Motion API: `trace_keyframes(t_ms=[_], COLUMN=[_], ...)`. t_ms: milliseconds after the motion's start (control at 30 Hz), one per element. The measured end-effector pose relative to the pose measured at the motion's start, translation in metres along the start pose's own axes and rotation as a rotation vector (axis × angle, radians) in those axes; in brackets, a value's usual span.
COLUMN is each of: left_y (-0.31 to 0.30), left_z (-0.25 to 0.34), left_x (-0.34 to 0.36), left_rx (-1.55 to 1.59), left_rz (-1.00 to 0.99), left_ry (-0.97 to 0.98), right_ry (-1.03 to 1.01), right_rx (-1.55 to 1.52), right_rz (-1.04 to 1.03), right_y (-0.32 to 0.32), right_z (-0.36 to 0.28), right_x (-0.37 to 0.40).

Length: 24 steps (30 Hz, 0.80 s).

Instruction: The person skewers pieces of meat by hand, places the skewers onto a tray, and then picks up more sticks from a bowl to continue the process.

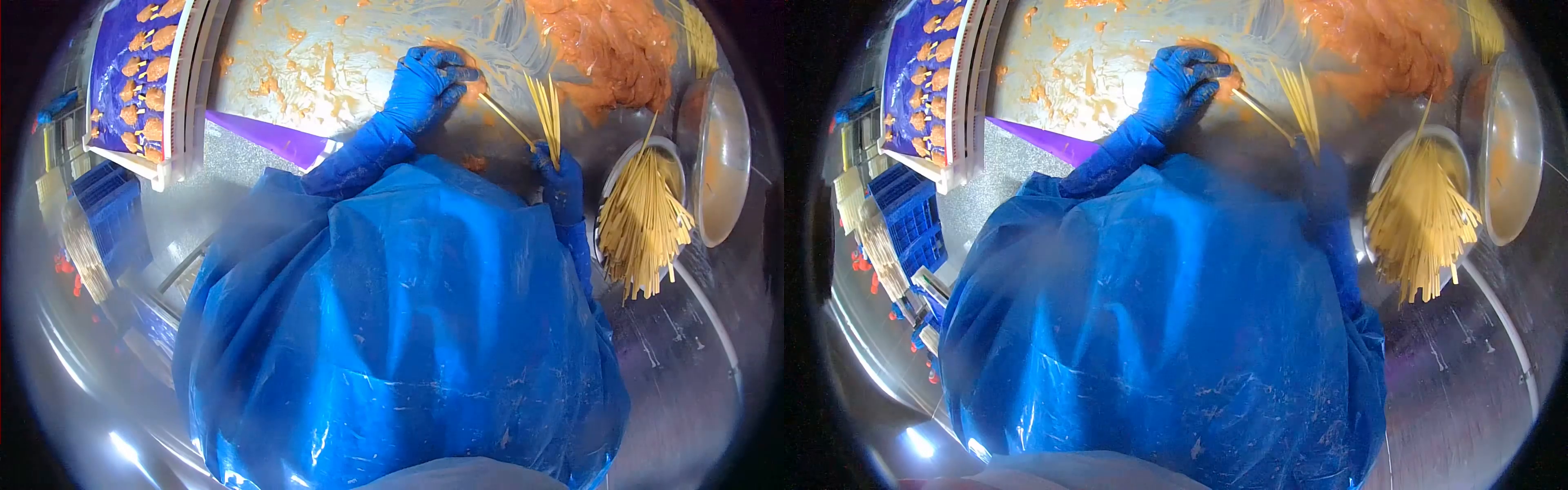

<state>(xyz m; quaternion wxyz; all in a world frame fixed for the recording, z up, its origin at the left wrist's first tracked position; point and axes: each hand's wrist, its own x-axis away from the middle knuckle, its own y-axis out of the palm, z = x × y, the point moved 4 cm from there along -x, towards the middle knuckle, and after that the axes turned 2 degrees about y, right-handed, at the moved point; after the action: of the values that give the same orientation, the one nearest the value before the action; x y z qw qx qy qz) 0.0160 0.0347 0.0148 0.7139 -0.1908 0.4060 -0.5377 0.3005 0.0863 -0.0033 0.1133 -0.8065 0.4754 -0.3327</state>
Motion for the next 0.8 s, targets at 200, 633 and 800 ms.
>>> trace_keyframes(t_ms=[200,633,800], left_y=[-0.005,-0.018,-0.018], left_z=[-0.008,-0.022,-0.021], left_x=[-0.007,-0.008,-0.007], left_rx=[0.163,0.053,0.026], left_rz=[0.007,0.051,0.030], left_ry=[0.026,0.006,-0.003], right_ry=[-0.095,0.026,-0.056], right_rx=[0.025,-0.010,-0.099], right_rz=[0.021,-0.017,-0.028], right_y=[0.005,0.005,0.014], right_z=[-0.011,-0.039,-0.011], right_x=[-0.003,0.006,-0.005])
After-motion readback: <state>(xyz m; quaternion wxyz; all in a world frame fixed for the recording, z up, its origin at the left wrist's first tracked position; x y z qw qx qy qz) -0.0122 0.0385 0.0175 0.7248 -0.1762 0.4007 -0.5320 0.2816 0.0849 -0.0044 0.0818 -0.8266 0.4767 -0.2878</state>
